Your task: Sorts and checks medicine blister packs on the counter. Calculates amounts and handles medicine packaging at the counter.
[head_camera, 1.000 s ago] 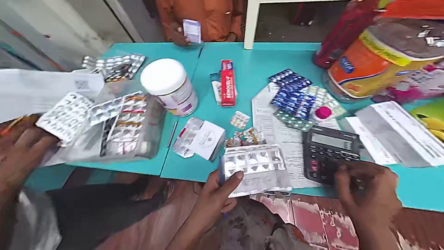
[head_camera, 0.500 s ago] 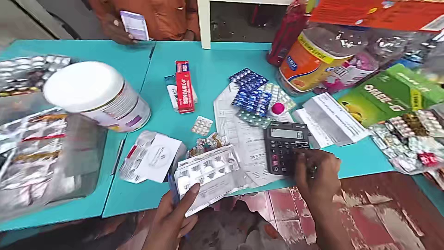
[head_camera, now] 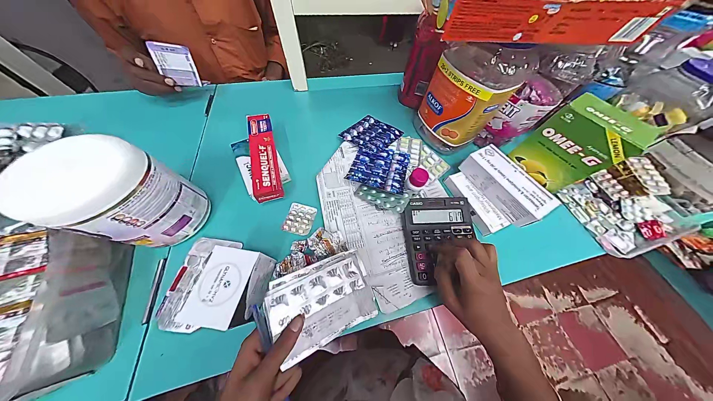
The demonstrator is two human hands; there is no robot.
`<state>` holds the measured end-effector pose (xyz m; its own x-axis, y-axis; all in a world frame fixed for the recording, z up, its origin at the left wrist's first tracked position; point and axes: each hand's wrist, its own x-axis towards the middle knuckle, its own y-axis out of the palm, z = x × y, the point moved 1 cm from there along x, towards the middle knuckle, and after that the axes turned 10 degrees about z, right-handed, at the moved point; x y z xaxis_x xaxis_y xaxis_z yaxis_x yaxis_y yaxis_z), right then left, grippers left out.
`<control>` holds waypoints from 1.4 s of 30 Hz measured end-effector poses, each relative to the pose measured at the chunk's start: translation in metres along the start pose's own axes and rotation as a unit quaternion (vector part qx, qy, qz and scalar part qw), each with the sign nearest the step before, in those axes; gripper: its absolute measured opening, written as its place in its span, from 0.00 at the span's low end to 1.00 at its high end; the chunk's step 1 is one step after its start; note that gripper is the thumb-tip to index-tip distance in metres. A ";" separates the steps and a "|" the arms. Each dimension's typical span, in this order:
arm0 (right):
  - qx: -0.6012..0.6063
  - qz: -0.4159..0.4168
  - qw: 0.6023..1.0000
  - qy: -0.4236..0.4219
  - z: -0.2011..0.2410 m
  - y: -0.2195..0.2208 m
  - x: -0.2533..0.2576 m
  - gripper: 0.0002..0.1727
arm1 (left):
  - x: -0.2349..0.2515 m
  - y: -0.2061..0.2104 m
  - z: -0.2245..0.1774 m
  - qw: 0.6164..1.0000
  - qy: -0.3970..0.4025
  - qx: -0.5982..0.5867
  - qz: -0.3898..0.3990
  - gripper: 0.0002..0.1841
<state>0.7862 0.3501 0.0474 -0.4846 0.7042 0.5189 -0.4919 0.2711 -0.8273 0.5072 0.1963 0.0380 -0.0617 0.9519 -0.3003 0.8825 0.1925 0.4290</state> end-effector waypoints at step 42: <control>0.037 -0.009 0.999 -0.018 -0.003 -0.002 -0.012 0.31 | -0.004 0.006 0.007 0.999 0.036 0.004 -0.010 0.07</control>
<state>0.7951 0.3430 0.0424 -0.5002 0.6755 0.5418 -0.5515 0.2338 -0.8007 0.5160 0.1925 0.0362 -0.1126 0.9627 -0.2460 0.8841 0.2101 0.4175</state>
